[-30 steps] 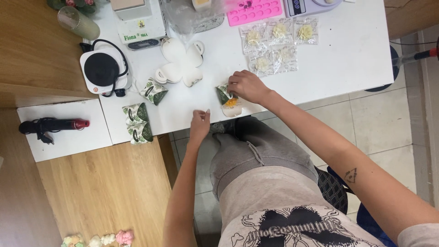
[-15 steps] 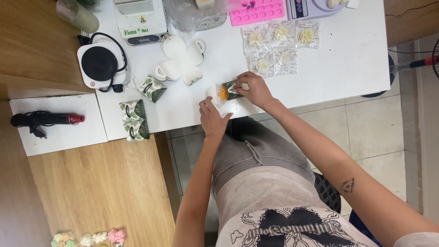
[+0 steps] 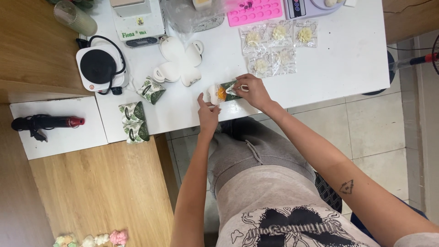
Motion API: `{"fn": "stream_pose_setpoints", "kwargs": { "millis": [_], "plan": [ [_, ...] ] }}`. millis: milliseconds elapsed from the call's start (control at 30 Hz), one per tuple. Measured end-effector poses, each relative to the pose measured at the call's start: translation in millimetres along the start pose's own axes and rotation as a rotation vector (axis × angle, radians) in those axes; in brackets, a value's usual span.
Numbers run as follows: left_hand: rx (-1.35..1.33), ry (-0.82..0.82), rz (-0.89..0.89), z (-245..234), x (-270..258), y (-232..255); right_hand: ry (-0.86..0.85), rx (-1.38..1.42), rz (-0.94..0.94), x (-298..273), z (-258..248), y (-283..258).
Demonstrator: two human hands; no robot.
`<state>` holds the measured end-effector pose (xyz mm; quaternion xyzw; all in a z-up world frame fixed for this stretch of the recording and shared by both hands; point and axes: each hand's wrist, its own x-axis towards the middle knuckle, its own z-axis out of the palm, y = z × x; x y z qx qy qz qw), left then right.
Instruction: Packaging decorative candles into boxes and organizing them on shelves.
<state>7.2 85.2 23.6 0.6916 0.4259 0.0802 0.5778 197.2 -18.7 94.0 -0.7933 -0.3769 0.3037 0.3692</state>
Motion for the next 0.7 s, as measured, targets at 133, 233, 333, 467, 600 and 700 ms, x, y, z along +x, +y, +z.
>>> {"fn": "stream_pose_setpoints", "kwargs": {
  "millis": [133, 233, 333, 467, 600, 700],
  "plan": [
    [0.035, 0.037, -0.092, 3, 2, 8, -0.003, -0.035, 0.008, 1, -1, -2],
    [0.414, 0.065, 0.162, -15, -2, 45, -0.005, -0.010, -0.030, 2, 0, 4],
    [0.642, 0.062, 0.273, -25, 16, 52, -0.012, 0.005, -0.042, 2, 0, 2],
    [0.798, 0.017, 0.456, -21, 35, 44, -0.006, -0.012, -0.018, 0, 1, -1],
    [0.817, -0.046, 0.536, -13, 44, 30, 0.003, -0.022, -0.017, 0, 1, 0],
    [0.772, -0.032, 0.547, -10, 43, 22, 0.008, -0.024, -0.021, -2, 2, 0]
  ]
}}
